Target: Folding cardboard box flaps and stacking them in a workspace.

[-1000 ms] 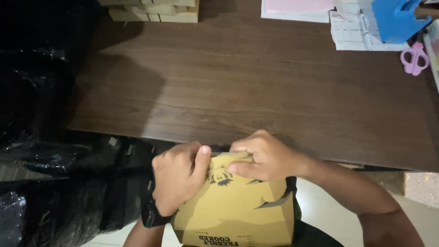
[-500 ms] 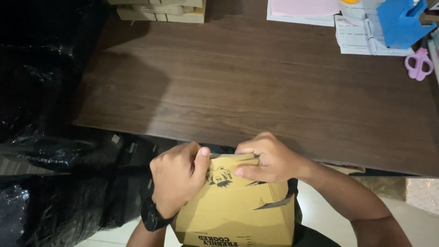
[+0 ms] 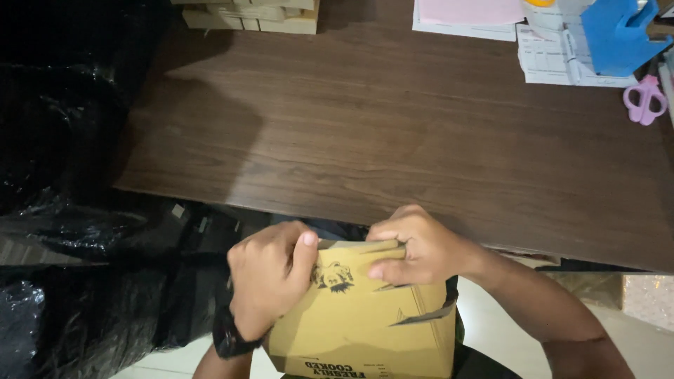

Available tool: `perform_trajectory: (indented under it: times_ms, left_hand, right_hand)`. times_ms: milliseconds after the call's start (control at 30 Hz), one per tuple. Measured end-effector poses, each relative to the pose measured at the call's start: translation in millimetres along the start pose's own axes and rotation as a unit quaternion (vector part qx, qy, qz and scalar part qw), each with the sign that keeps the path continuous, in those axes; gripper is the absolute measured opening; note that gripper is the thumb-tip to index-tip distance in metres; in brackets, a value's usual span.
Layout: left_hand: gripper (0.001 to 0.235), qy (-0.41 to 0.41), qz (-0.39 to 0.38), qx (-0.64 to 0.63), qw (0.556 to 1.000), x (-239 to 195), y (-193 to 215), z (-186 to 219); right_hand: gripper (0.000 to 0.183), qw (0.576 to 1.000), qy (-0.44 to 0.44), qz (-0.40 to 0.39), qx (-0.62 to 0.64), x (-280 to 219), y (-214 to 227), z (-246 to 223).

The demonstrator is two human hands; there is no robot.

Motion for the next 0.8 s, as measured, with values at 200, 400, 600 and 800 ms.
perform_trajectory:
  times_ms: [200,400,600,800]
  left_hand:
    - [0.057,-0.066,0.009,-0.105,0.992,3.3,-3.3,-2.0]
    - [0.058,-0.126,-0.026,-0.33,0.935,3.9,-10.5,0.2]
    - [0.061,-0.144,-0.019,-0.323,0.935,3.8,-3.5,9.0]
    - [0.06,-0.14,-0.008,-0.312,0.94,2.3,-3.5,2.2]
  right_hand:
    - [0.045,0.999,0.031,0.014,0.028,2.2,-1.0,-4.7]
    - [0.046,0.989,0.059,0.003,0.138,6.7,-11.3,-2.7]
    - [0.05,0.984,0.075,-0.004,0.162,12.2,-15.8,3.3]
    - [0.054,0.995,0.071,0.023,-0.065,18.4,8.8,-18.2]
Point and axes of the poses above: each hand's wrist, its own x-axis towards the middle knuckle, its own y-axis out of the back of the hand, z = x × y, the point moved 9 cm from there along x, towards the middle knuckle, and after that the axes turned 13 degrees about -x, right-handed, at the moved point
